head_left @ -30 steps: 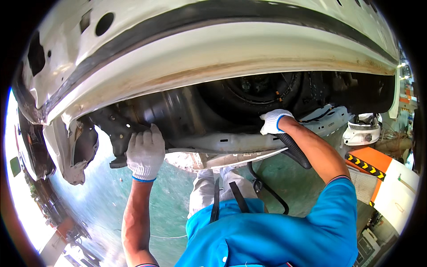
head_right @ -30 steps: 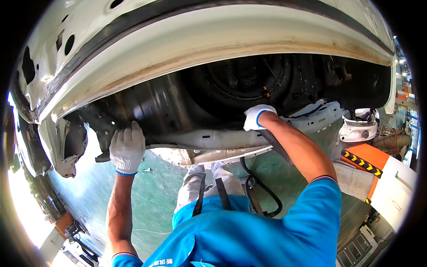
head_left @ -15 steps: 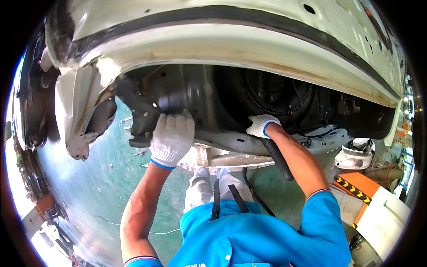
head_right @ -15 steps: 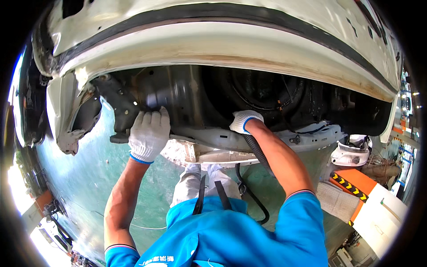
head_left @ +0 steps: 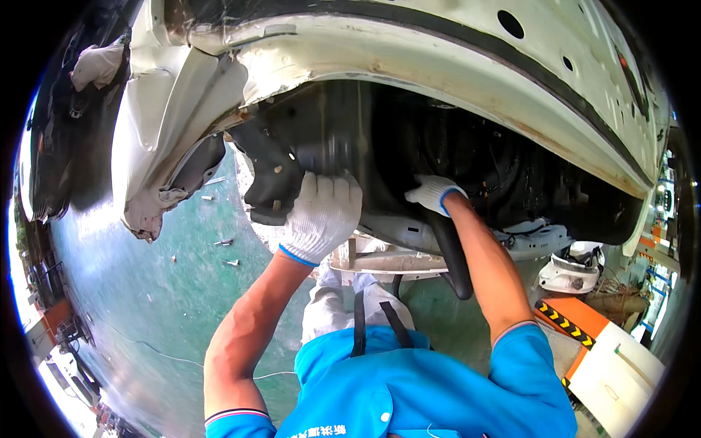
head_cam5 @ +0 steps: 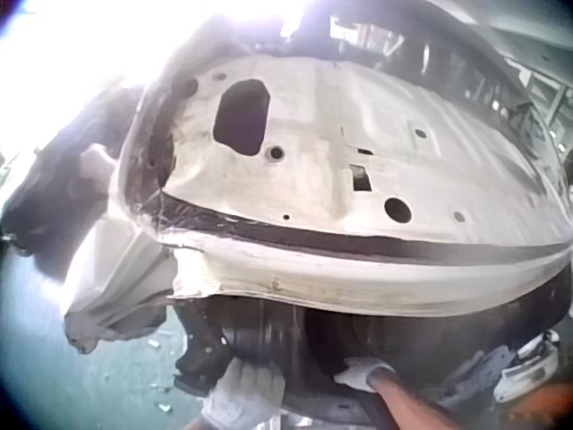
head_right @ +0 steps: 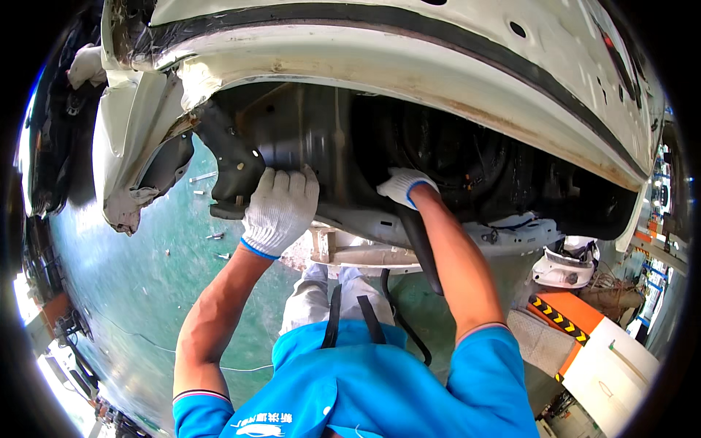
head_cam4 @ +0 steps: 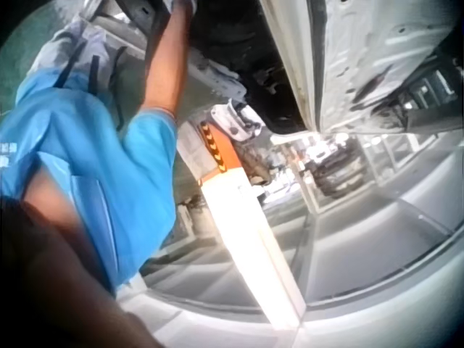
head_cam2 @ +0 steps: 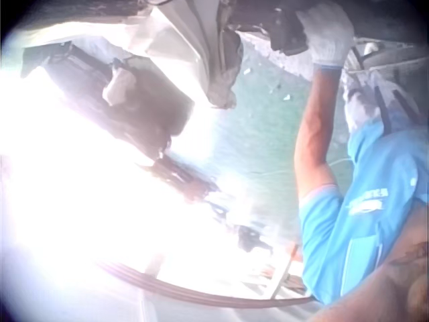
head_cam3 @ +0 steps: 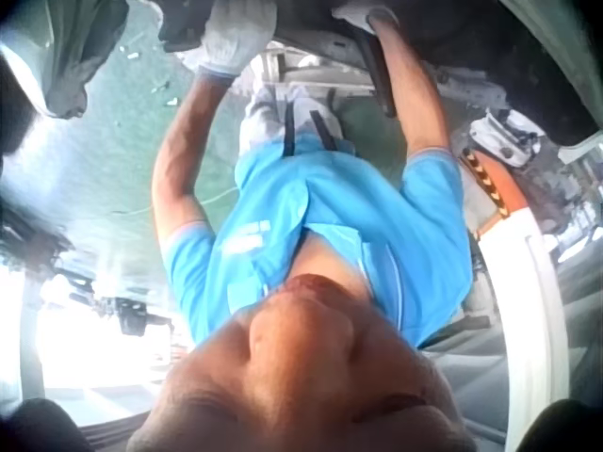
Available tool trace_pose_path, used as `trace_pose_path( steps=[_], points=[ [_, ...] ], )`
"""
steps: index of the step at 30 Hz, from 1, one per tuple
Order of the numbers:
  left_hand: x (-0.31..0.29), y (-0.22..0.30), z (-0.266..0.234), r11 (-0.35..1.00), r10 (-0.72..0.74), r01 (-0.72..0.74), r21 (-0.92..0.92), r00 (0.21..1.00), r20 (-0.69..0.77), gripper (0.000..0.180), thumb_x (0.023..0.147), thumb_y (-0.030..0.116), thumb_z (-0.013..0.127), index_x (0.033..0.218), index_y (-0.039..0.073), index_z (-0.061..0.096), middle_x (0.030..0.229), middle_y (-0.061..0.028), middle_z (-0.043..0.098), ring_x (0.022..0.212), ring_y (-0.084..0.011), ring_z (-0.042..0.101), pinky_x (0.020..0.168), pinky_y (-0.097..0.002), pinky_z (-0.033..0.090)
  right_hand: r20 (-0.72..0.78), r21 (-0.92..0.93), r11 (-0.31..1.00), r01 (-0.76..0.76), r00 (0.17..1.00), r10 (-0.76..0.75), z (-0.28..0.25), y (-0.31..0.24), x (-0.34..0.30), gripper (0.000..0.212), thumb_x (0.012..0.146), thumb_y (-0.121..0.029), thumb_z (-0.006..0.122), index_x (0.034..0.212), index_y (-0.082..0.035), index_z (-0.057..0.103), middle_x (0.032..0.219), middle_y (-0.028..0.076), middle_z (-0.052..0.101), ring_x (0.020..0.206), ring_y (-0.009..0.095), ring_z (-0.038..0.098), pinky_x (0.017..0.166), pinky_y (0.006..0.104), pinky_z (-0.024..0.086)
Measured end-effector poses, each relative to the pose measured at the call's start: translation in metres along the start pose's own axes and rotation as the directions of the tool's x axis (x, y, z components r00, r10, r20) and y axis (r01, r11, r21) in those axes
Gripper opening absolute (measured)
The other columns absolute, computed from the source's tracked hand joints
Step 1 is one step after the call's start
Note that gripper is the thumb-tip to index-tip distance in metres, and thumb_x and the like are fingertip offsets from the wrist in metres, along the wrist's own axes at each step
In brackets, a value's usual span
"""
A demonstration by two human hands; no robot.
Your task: The person uses a vacuum cleaner hose to clean the interior of a car trunk. They systematically move the nozzle along the metal floor, wheel wells, and side panels to remove debris. The trunk is open and empty of large items during the process.
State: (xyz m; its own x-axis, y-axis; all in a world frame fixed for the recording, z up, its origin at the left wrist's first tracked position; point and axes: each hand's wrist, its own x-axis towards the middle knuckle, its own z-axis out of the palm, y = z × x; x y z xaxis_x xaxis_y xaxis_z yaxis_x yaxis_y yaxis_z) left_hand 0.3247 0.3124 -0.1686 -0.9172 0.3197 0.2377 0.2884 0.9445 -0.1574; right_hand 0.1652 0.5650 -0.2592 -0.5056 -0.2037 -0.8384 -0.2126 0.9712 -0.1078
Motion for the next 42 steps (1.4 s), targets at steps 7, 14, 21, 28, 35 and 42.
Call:
trace_pose_path(
  steps=[7,14,21,28,35,42],
  points=[
    [0.001,-0.002,0.002,1.000,0.019,-0.018,0.022,0.999,-0.032,0.038,0.084,0.017,0.067,0.115,-0.004,0.073,0.088,-0.0105,0.065,0.083,-0.0256,0.066,0.087,-0.0430,0.059,-0.090,0.108,0.984,-0.142,0.984,0.152,0.012,-0.058,0.001,0.063,0.093,-0.040,0.060,0.150,-0.011,0.066,0.156,0.018,0.062,0.143,0.037,0.061,0.117,0.0472,0.051],
    [0.005,0.001,0.005,0.999,0.048,-0.049,-0.017,0.999,-0.014,0.040,0.085,0.018,0.067,0.118,-0.004,0.073,0.086,-0.0102,0.062,0.080,-0.0265,0.065,0.087,-0.0434,0.059,0.011,0.265,0.955,-0.134,0.991,0.136,0.025,-0.045,-0.001,0.096,0.085,-0.050,0.076,0.165,-0.006,0.046,0.155,0.026,0.061,0.142,0.042,0.061,0.116,0.0481,0.051],
    [0.004,-0.002,0.002,0.998,0.059,-0.059,-0.001,0.998,-0.028,0.040,0.084,0.017,0.067,0.118,-0.004,0.073,0.085,-0.0100,0.062,0.079,-0.0263,0.065,0.087,-0.0427,0.060,-0.229,0.396,0.915,0.083,0.973,0.010,-0.020,0.026,-0.097,0.104,0.083,-0.048,0.079,0.170,-0.006,0.040,0.164,0.027,0.052,0.149,0.040,0.055,0.122,0.0409,0.044],
    [0.003,-0.001,0.000,0.996,0.087,-0.087,0.015,0.996,-0.009,0.038,0.085,0.017,0.068,0.116,-0.002,0.074,0.083,-0.0088,0.061,0.078,-0.0254,0.066,0.085,-0.0414,0.060,-0.201,0.526,0.849,0.043,0.977,0.076,-0.045,0.046,-0.045,0.106,0.082,-0.045,0.083,0.168,0.000,0.040,0.168,0.026,0.048,0.154,0.037,0.050,0.126,0.0400,0.042],
    [0.003,-0.002,0.003,0.998,0.068,-0.068,0.007,0.998,-0.007,0.038,0.085,0.017,0.068,0.117,-0.002,0.073,0.086,-0.0086,0.062,0.079,-0.0250,0.066,0.086,-0.0418,0.061,-0.116,0.487,0.872,-0.049,0.986,0.120,0.007,0.112,-0.084,0.103,0.084,-0.035,0.085,0.169,0.002,0.038,0.166,0.026,0.051,0.152,0.035,0.051,0.125,0.0367,0.040],
    [0.002,0.000,0.006,0.998,0.065,-0.066,-0.013,0.997,-0.032,0.039,0.086,0.017,0.066,0.119,-0.003,0.073,0.087,-0.0096,0.063,0.082,-0.0259,0.066,0.089,-0.0424,0.060,-0.007,0.401,0.896,-0.189,0.978,0.210,0.030,0.184,-0.113,0.105,0.085,-0.034,0.087,0.171,-0.003,0.036,0.166,0.024,0.052,0.149,0.035,0.055,0.123,0.0378,0.043]
  ],
)
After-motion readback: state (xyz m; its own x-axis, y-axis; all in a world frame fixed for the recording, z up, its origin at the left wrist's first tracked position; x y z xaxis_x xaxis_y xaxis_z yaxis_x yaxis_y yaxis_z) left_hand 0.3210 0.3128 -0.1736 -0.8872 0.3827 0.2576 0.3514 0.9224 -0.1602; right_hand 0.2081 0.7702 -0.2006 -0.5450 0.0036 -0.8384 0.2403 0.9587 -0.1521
